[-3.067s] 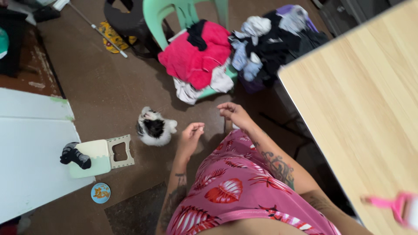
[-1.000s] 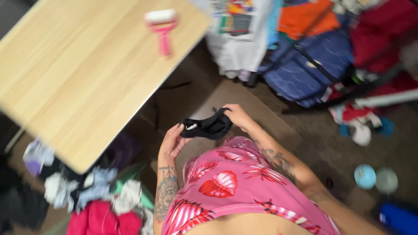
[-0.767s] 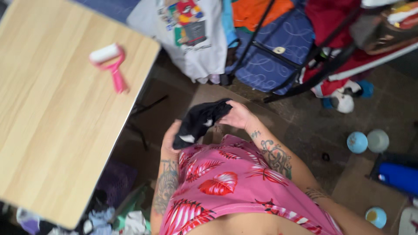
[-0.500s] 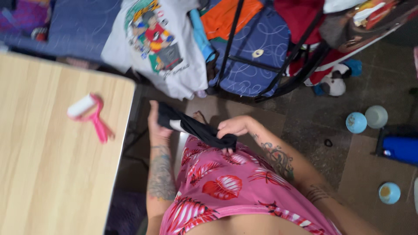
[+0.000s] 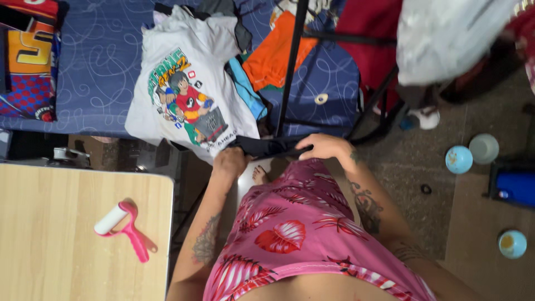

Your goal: The person cleans a pink towel by using a lint roller, spreading the towel on a wooden board and rolling the tool across its surface repeatedly before folding it.

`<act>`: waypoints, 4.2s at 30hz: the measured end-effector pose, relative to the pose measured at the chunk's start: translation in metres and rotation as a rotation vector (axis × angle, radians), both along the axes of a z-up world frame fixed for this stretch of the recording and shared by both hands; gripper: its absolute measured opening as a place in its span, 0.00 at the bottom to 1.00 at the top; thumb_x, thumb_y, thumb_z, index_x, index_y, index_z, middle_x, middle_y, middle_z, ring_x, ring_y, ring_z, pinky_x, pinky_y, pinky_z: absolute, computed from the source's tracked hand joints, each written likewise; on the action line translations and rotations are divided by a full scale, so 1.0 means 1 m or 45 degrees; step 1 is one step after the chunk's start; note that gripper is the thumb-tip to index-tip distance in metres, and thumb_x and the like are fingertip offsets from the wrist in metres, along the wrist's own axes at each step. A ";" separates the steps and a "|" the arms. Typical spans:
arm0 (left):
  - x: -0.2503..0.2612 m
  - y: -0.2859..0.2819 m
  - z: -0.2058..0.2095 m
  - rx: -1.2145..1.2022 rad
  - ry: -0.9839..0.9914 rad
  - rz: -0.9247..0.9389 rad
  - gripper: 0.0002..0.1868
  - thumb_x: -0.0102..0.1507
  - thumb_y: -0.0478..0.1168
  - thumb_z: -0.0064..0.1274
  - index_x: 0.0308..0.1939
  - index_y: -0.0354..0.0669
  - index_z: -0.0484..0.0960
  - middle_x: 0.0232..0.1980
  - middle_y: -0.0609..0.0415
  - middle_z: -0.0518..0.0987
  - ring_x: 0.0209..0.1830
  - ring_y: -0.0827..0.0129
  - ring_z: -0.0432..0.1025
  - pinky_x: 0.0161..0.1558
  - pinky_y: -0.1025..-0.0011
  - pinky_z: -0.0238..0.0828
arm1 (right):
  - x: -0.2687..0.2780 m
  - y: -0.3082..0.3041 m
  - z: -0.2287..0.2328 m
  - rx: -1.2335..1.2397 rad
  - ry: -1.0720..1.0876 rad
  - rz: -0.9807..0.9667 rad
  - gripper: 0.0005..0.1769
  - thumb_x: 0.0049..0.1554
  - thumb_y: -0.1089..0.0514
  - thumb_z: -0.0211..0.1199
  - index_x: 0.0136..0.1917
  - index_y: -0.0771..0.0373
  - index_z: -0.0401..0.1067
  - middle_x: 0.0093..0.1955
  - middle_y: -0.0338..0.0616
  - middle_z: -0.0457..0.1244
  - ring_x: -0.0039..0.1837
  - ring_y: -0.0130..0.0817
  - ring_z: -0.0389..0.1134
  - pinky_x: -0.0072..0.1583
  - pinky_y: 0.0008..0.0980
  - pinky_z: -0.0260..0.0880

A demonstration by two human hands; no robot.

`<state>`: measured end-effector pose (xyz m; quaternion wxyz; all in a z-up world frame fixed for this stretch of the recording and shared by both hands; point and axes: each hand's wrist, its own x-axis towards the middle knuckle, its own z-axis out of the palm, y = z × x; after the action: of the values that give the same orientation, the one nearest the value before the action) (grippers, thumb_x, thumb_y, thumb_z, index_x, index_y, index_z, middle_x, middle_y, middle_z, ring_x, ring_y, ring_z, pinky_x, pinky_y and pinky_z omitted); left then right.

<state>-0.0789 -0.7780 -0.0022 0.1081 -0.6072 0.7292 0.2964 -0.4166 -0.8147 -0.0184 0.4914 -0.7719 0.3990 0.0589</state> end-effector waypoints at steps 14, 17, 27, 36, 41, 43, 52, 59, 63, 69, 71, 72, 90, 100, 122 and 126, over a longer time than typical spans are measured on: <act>-0.035 -0.014 -0.031 0.050 0.428 0.449 0.19 0.65 0.54 0.54 0.50 0.46 0.87 0.46 0.42 0.84 0.48 0.50 0.78 0.48 0.54 0.73 | 0.001 -0.126 0.027 0.123 0.275 0.402 0.31 0.53 0.35 0.65 0.52 0.65 0.77 0.49 0.57 0.71 0.53 0.50 0.73 0.56 0.47 0.71; -0.012 0.000 0.003 0.279 0.651 0.768 0.20 0.60 0.54 0.64 0.41 0.41 0.87 0.36 0.44 0.87 0.38 0.51 0.82 0.45 0.57 0.77 | 0.021 -0.141 0.051 0.080 0.260 0.527 0.23 0.49 0.41 0.67 0.48 0.61 0.79 0.43 0.51 0.71 0.48 0.47 0.73 0.52 0.47 0.70; 0.034 -0.026 -0.035 -0.996 0.243 1.403 0.17 0.66 0.35 0.55 0.57 0.34 0.76 0.52 0.34 0.79 0.51 0.38 0.74 0.51 0.51 0.73 | 0.173 -0.221 -0.036 -0.599 -0.397 -0.259 0.26 0.64 0.67 0.56 0.75 0.64 0.61 0.57 0.61 0.68 0.59 0.57 0.71 0.57 0.49 0.72; -0.057 0.050 -0.061 -0.961 0.951 1.471 0.22 0.64 0.37 0.58 0.62 0.36 0.77 0.55 0.42 0.80 0.51 0.54 0.78 0.54 0.65 0.74 | 0.176 -0.066 -0.044 0.057 -0.181 0.367 0.35 0.60 0.64 0.58 0.79 0.59 0.59 0.53 0.64 0.69 0.49 0.39 0.69 0.55 0.36 0.71; -0.083 0.177 0.004 -0.720 1.027 1.857 0.19 0.65 0.37 0.56 0.60 0.39 0.78 0.57 0.46 0.79 0.46 0.63 0.80 0.48 0.68 0.75 | 0.198 0.007 -0.012 0.170 -0.338 0.785 0.31 0.59 0.56 0.64 0.73 0.64 0.60 0.65 0.57 0.64 0.58 0.41 0.72 0.59 0.38 0.72; -0.080 0.220 0.027 -0.733 0.943 2.031 0.19 0.65 0.38 0.56 0.60 0.40 0.78 0.56 0.47 0.80 0.46 0.63 0.80 0.48 0.68 0.75 | 0.222 0.040 0.011 0.082 -0.292 0.854 0.31 0.59 0.54 0.65 0.72 0.63 0.61 0.64 0.56 0.64 0.58 0.42 0.73 0.59 0.39 0.72; -0.094 0.440 0.103 -1.164 0.715 2.467 0.19 0.66 0.38 0.55 0.61 0.39 0.76 0.58 0.48 0.78 0.52 0.63 0.78 0.48 0.69 0.75 | 0.302 0.292 0.090 0.308 -0.376 1.527 0.27 0.59 0.55 0.62 0.70 0.62 0.66 0.66 0.51 0.65 0.60 0.38 0.72 0.61 0.36 0.72; -0.129 0.566 0.093 -1.255 0.476 2.987 0.19 0.65 0.40 0.55 0.59 0.39 0.77 0.58 0.50 0.79 0.51 0.64 0.78 0.42 0.69 0.73 | 0.342 0.443 0.090 0.399 -0.290 2.001 0.27 0.59 0.55 0.63 0.70 0.63 0.67 0.66 0.53 0.65 0.62 0.41 0.71 0.61 0.37 0.71; -0.140 0.623 0.076 -1.377 0.387 3.182 0.19 0.66 0.40 0.55 0.60 0.39 0.77 0.59 0.50 0.79 0.51 0.65 0.79 0.47 0.71 0.72 | 0.361 0.529 0.080 0.383 -0.210 2.243 0.26 0.59 0.55 0.63 0.69 0.64 0.68 0.64 0.54 0.65 0.60 0.41 0.72 0.60 0.37 0.72; -0.134 0.702 0.047 -1.513 0.248 3.443 0.19 0.66 0.42 0.55 0.60 0.40 0.77 0.58 0.51 0.79 0.50 0.66 0.80 0.50 0.70 0.75 | 0.400 0.656 0.012 0.545 0.033 2.457 0.25 0.59 0.57 0.62 0.69 0.65 0.68 0.55 0.49 0.70 0.56 0.36 0.73 0.58 0.34 0.72; -0.125 0.737 0.038 -1.633 0.245 3.490 0.19 0.67 0.41 0.55 0.61 0.39 0.77 0.58 0.49 0.79 0.50 0.64 0.79 0.51 0.69 0.74 | 0.419 0.707 -0.027 0.689 0.104 2.493 0.24 0.60 0.59 0.62 0.68 0.66 0.69 0.53 0.48 0.70 0.54 0.34 0.72 0.56 0.33 0.72; -0.118 0.756 0.034 -1.694 0.241 3.509 0.19 0.68 0.41 0.55 0.61 0.39 0.76 0.58 0.49 0.79 0.50 0.63 0.78 0.52 0.68 0.74 | 0.429 0.734 -0.048 0.807 0.142 2.498 0.22 0.60 0.60 0.62 0.67 0.66 0.70 0.53 0.48 0.70 0.53 0.34 0.71 0.56 0.33 0.72; -0.028 0.948 0.067 -1.556 -0.052 3.982 0.18 0.64 0.39 0.57 0.59 0.41 0.78 0.53 0.45 0.77 0.46 0.58 0.76 0.47 0.64 0.74 | 0.492 1.073 -0.204 0.696 1.097 1.443 0.25 0.61 0.44 0.59 0.67 0.57 0.66 0.63 0.47 0.64 0.62 0.43 0.65 0.60 0.53 0.65; -0.031 1.013 0.033 -1.617 -1.110 3.406 0.37 0.54 0.38 0.62 0.67 0.32 0.69 0.64 0.28 0.69 0.64 0.35 0.65 0.65 0.49 0.60 | 0.451 0.994 0.070 1.255 -0.489 2.473 0.10 0.59 0.63 0.64 0.55 0.67 0.73 0.67 0.48 0.59 0.72 0.43 0.59 0.74 0.38 0.56; 0.014 0.931 0.160 -1.751 0.923 2.342 0.08 0.66 0.28 0.52 0.47 0.32 0.85 0.43 0.56 0.84 0.41 0.78 0.75 0.46 0.75 0.75 | 0.370 0.547 0.116 0.184 -0.786 0.943 0.06 0.59 0.69 0.62 0.50 0.65 0.77 0.40 0.32 0.65 0.46 0.21 0.63 0.48 0.24 0.64; 0.027 0.864 0.192 -1.519 0.832 2.120 0.10 0.63 0.27 0.51 0.45 0.33 0.86 0.40 0.56 0.85 0.41 0.79 0.75 0.44 0.75 0.74 | 0.342 0.476 0.113 0.178 -0.914 0.617 0.04 0.63 0.69 0.62 0.46 0.66 0.69 0.41 0.30 0.63 0.46 0.17 0.61 0.50 0.23 0.62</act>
<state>-0.0520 0.0857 0.1900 -0.6419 -0.7590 0.1070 0.0210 -0.0748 -0.3387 0.0949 0.6219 -0.7797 0.0052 -0.0726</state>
